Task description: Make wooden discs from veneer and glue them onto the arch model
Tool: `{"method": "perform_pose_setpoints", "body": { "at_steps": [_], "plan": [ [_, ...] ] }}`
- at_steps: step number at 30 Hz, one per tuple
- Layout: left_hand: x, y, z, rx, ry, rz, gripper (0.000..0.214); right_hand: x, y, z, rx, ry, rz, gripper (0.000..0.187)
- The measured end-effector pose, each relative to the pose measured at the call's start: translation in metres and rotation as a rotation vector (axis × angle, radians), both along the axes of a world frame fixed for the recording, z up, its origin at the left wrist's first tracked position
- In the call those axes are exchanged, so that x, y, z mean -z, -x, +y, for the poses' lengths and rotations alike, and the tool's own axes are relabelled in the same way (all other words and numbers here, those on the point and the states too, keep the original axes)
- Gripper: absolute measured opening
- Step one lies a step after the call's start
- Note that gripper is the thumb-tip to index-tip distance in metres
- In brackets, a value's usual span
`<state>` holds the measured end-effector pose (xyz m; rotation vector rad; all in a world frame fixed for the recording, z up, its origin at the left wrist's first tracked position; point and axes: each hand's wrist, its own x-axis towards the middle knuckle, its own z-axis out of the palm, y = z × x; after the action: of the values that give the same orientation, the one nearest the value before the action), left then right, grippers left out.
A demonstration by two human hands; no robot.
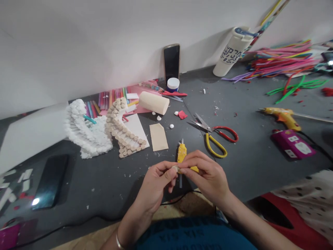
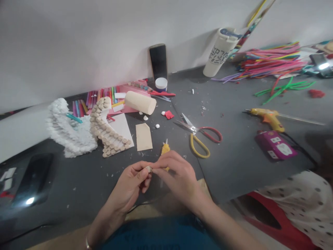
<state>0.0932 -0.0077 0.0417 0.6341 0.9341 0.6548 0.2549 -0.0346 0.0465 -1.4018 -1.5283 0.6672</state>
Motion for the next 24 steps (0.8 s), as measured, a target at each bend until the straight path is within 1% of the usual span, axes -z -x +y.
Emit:
{"method": "perform_pose_setpoints", "body": {
  "at_steps": [15,24],
  "plan": [
    [0.0003,-0.0001,-0.0009,-0.008,0.027,0.001,0.034,0.0028,-0.0007,0.0011,-0.016,-0.023,0.002,0.008],
    [0.0015,-0.0018,-0.0007,-0.03,0.046,-0.004,0.035,0.0018,0.0002,0.002,-0.038,0.006,-0.023,0.008]
  ]
}}
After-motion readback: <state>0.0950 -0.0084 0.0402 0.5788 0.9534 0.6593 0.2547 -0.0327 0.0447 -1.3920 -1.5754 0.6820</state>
